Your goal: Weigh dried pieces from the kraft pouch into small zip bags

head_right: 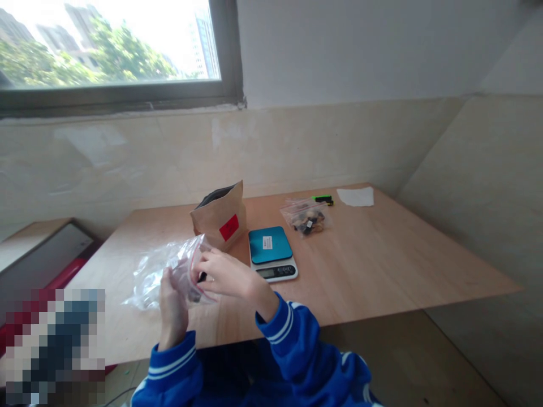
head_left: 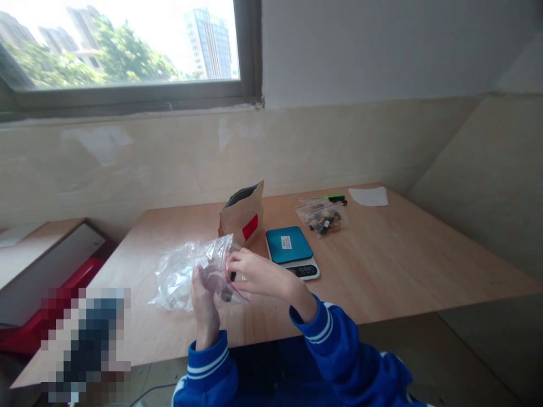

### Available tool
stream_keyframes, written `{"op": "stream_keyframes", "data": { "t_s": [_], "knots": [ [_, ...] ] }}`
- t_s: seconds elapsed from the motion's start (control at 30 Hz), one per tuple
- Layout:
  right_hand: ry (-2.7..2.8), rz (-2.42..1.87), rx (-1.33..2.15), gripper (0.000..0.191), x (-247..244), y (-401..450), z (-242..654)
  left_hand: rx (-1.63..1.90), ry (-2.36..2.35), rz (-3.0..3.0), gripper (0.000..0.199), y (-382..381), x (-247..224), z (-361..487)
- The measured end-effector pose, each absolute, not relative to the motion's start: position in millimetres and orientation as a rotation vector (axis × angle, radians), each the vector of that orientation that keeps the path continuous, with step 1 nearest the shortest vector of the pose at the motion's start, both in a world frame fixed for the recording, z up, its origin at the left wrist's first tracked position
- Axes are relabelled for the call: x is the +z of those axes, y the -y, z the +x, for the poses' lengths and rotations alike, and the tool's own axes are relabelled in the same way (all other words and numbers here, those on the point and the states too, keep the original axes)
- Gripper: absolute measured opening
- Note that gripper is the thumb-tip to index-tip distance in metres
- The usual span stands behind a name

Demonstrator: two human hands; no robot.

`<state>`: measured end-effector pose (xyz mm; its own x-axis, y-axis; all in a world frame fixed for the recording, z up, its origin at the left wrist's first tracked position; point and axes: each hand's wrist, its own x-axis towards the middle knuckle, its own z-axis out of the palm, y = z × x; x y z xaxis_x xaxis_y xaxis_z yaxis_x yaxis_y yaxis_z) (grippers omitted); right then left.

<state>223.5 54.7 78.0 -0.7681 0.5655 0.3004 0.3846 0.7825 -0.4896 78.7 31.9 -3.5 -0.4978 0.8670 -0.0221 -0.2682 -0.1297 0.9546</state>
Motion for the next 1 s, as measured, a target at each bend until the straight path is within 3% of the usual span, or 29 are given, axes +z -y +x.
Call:
{"op": "stream_keyframes", "data": {
  "t_s": [0.17, 0.33, 0.47, 0.73, 0.9, 1.0],
  "knots": [
    [2.171, -0.804, 0.865, 0.007, 105, -58, 247, 1.778, -1.294, 0.571, 0.043, -32, -4, 65],
    [1.756, -0.876, 0.458, 0.011, 133, -92, 260, 1.799, -1.456, 0.498, 0.042, -25, 1, 40],
    [1.767, -0.949, 0.137, 0.01, 144, -125, 255, 1.839, -1.492, 0.489, 0.04, -19, 5, 28],
    [1.866, -1.163, -0.045, 0.031, 120, -130, 248, 1.838, -1.486, 0.479, 0.041, -20, 6, 30],
    [1.855, -1.066, 0.088, 0.025, 116, -117, 249, 1.821, -1.424, 0.515, 0.041, -23, 7, 38],
    [1.801, -0.988, 0.416, 0.022, 109, -91, 247, 1.828, -1.333, 0.549, 0.04, -24, 11, 47]
  ]
}}
